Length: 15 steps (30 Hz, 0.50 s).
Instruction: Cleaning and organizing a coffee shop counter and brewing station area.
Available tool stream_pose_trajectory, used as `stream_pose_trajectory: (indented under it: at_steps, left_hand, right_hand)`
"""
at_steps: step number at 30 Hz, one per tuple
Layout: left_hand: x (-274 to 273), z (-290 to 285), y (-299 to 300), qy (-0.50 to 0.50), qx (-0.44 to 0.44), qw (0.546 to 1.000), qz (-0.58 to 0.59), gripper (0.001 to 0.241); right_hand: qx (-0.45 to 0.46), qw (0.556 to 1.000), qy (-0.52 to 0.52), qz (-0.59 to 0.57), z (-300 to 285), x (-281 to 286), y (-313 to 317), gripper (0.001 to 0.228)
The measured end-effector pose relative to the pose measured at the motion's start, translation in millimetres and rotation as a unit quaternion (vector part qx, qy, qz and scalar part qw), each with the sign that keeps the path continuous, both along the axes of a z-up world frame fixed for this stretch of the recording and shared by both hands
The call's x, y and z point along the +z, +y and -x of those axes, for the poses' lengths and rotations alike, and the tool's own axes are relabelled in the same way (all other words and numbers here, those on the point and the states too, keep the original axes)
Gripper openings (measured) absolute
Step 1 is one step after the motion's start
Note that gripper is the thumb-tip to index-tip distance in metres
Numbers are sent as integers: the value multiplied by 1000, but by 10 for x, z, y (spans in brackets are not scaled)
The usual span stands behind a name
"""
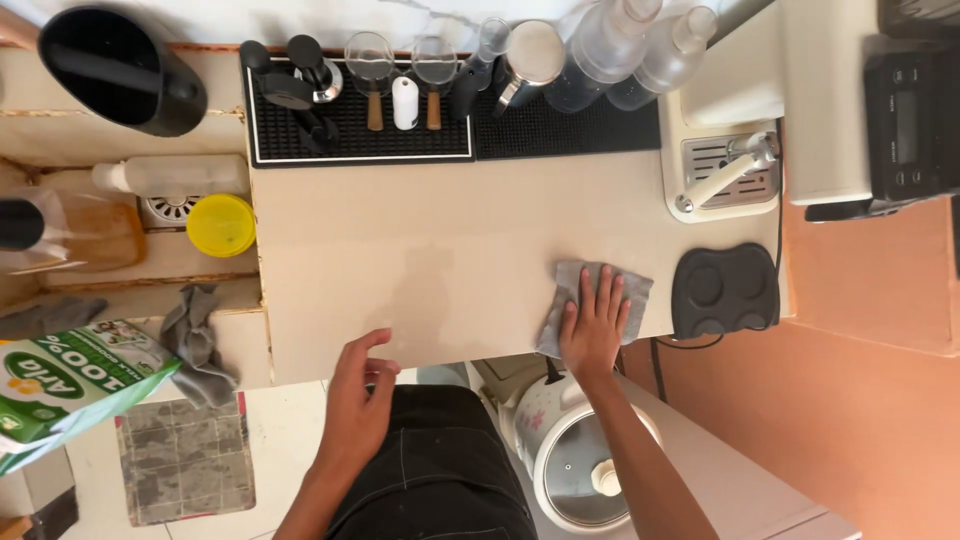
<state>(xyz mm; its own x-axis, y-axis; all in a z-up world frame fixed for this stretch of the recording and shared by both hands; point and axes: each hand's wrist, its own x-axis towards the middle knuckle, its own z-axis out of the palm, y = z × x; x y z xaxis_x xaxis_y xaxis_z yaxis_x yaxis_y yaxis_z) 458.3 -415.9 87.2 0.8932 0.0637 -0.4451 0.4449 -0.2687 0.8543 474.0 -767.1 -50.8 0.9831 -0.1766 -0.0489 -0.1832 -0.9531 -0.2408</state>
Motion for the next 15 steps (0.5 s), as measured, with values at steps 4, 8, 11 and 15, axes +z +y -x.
stream_pose_trajectory:
  at_steps: [4, 8, 11, 15]
  left_hand:
    - [40, 124, -255, -3, 3, 1000, 2, 37]
    - [-2, 379, -228, 9, 24, 1000, 4, 39]
    - [-48, 706, -52, 27, 31, 999, -8, 38]
    - [-130, 918, 243, -2, 34, 999, -15, 38]
  right_hand:
    - [-19, 1000, 0, 22, -473, -202, -377, 70]
    - [-56, 998, 4, 3, -1340, -230, -398, 78]
    - [-52, 998, 19, -11, -1729, -253, 171, 82]
    - [61, 994, -13, 92, -1611, -502, 1973, 86]
